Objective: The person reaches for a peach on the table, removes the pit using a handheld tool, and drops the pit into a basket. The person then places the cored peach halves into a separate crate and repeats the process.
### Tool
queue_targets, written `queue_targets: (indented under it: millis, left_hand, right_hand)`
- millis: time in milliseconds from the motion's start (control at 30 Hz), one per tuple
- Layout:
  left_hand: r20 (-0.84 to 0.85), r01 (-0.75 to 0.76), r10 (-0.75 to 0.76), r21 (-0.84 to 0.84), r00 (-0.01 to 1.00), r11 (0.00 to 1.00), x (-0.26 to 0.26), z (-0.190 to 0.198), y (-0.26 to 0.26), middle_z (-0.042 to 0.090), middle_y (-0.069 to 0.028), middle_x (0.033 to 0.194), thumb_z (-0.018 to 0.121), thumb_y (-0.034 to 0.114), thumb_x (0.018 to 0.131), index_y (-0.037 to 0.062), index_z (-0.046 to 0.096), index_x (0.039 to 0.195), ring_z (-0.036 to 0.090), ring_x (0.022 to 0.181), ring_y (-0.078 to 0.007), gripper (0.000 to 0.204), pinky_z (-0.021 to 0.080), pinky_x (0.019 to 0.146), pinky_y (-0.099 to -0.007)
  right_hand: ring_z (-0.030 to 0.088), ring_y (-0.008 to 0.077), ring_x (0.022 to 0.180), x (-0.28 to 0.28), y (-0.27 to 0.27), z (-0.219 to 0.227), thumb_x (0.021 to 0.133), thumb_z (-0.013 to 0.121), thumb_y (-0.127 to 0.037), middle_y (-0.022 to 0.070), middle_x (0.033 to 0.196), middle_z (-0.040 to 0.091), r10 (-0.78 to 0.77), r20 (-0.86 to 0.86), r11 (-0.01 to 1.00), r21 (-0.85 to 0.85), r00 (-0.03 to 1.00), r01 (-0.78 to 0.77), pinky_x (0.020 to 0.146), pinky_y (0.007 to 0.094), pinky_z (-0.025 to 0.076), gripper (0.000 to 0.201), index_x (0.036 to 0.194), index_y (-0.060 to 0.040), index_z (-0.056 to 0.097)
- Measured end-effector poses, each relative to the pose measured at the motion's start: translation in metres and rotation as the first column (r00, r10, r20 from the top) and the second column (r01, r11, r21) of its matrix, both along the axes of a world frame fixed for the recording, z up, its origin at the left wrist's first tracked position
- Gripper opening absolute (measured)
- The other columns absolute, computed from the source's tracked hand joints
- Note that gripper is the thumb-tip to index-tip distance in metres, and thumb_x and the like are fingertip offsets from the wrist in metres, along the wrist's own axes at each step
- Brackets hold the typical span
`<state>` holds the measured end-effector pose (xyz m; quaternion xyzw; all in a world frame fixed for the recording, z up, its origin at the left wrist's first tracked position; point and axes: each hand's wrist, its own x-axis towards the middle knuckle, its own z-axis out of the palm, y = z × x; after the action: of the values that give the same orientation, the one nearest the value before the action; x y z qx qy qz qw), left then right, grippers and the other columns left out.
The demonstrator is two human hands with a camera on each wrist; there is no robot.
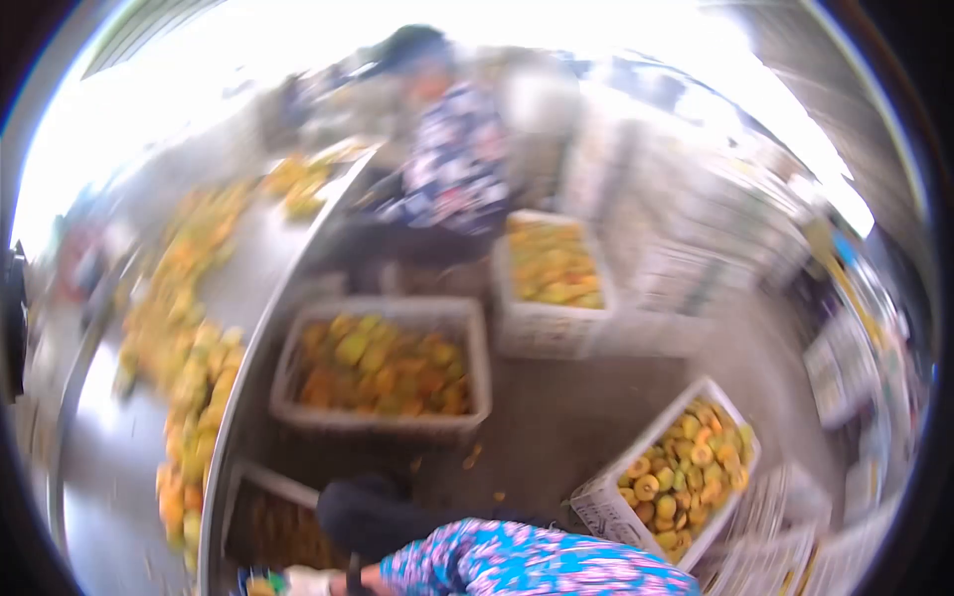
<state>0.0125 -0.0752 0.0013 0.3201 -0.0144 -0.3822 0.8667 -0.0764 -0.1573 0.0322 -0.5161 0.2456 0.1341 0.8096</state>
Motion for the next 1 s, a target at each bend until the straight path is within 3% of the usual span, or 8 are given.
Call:
queue_targets:
  millis: [167, 233, 300, 333, 400, 500, 900, 1000]
  left_hand:
    - [0.072, -0.398, 0.396, 0.022, 0.916, 0.917, -0.02, -0.009, 0.051, 0.06, -0.0142, 0.115, 0.032, 0.045, 0.097, 0.0017, 0.053, 0.123, 0.055, 0.108, -0.0288, 0.054, 0.04, 0.1, -0.044]
    - [-0.195, -0.384, 0.346, -0.211, 0.918, 0.899, -0.014, -0.014, 0.06, 0.06, -0.0136, 0.119, 0.037, 0.044, 0.097, 0.0034, 0.054, 0.122, 0.053, 0.115, -0.0298, 0.05, 0.038, 0.103, -0.0477]
    - [-0.18, -0.389, 0.353, -0.23, 0.918, 0.892, -0.017, -0.018, 0.064, 0.06, -0.0136, 0.12, 0.038, 0.044, 0.098, 0.0047, 0.054, 0.122, 0.052, 0.118, -0.0296, 0.049, 0.037, 0.104, -0.0496]
    - [-0.084, -0.391, 0.382, -0.163, 0.92, 0.906, -0.018, -0.02, 0.063, 0.06, -0.0136, 0.12, 0.038, 0.045, 0.098, 0.0051, 0.055, 0.122, 0.051, 0.12, -0.0293, 0.049, 0.037, 0.105, -0.0502]
    - [-0.174, -0.384, 0.353, -0.202, 0.919, 0.901, -0.011, -0.026, 0.062, 0.06, -0.013, 0.119, 0.036, 0.048, 0.098, 0.0055, 0.055, 0.121, 0.053, 0.117, -0.0287, 0.052, 0.042, 0.1, -0.049]
    - [-0.094, -0.388, 0.38, -0.087, 0.92, 0.918, -0.013, -0.018, 0.061, 0.061, -0.0134, 0.116, 0.038, 0.048, 0.097, 0.0035, 0.055, 0.12, 0.055, 0.112, -0.0284, 0.053, 0.046, 0.094, -0.047]
    - [0.052, -0.472, 0.47, 0.156, 0.881, 0.868, -0.015, -0.015, 0.063, 0.065, -0.0128, 0.097, 0.04, 0.049, 0.097, 0.0022, 0.059, 0.11, 0.064, 0.089, -0.0224, 0.052, 0.054, 0.078, -0.0357]
    - [0.105, -0.495, 0.484, 0.201, 0.869, 0.845, -0.013, -0.02, 0.066, 0.065, -0.0116, 0.09, 0.046, 0.045, 0.096, 0.0017, 0.061, 0.104, 0.064, 0.083, -0.0213, 0.046, 0.055, 0.072, -0.0341]
  right_hand:
    - [0.058, 0.0124, 0.052, 0.008, 0.003, -0.03, 0.085, 0.068, -0.034, 0.0054, 0.071, 0.062, 0.128, 0.084, 0.989, 0.069, 0.988, -0.134, 0.043, 0.0255, 0.047, 0.029, 0.095, -0.0071, 0.061]
    - [0.054, 0.0101, 0.045, 0.007, -0.006, -0.021, 0.089, 0.064, -0.03, 0.003, 0.066, 0.058, 0.097, 0.087, 0.993, 0.059, 0.992, -0.102, 0.04, 0.024, 0.044, 0.025, 0.093, -0.0067, 0.057]
    - [0.057, 0.0106, 0.05, 0.001, -0.008, -0.022, 0.087, 0.066, -0.023, 0.0034, 0.066, 0.06, 0.162, 0.082, 0.957, -0.255, 0.983, -0.137, 0.044, 0.0267, 0.045, 0.023, 0.092, -0.0031, 0.055]
    - [0.062, 0.0193, 0.053, -0.001, -0.009, -0.02, 0.085, 0.066, -0.021, 0.0092, 0.067, 0.062, 0.255, 0.107, 0.863, -0.474, 0.961, -0.176, 0.049, 0.0321, 0.048, 0.023, 0.09, -0.0029, 0.053]
    - [0.064, 0.031, 0.061, -0.003, -0.007, -0.013, 0.085, 0.064, -0.024, 0.0171, 0.069, 0.063, 0.464, 0.195, 0.548, -0.83, 0.864, -0.107, 0.055, 0.0386, 0.049, 0.025, 0.087, -0.0024, 0.051]
    - [0.062, 0.0384, 0.069, 0.003, 0.004, -0.006, 0.086, 0.061, -0.026, 0.0219, 0.073, 0.062, 0.575, 0.137, 0.337, -0.938, 0.807, -0.081, 0.06, 0.0435, 0.049, 0.027, 0.087, -0.0022, 0.049]
    - [0.063, 0.0349, 0.069, 0.018, 0.012, -0.023, 0.084, 0.063, -0.024, 0.0173, 0.07, 0.062, 0.654, -0.002, 0.234, -0.95, 0.757, -0.205, 0.059, 0.0428, 0.048, 0.026, 0.088, -0.0021, 0.049]
    - [0.064, 0.029, 0.065, 0.023, 0.015, -0.011, 0.085, 0.063, -0.025, 0.0146, 0.069, 0.062, 0.697, -0.112, 0.336, -0.821, 0.708, -0.461, 0.059, 0.0385, 0.049, 0.025, 0.087, -0.0023, 0.052]
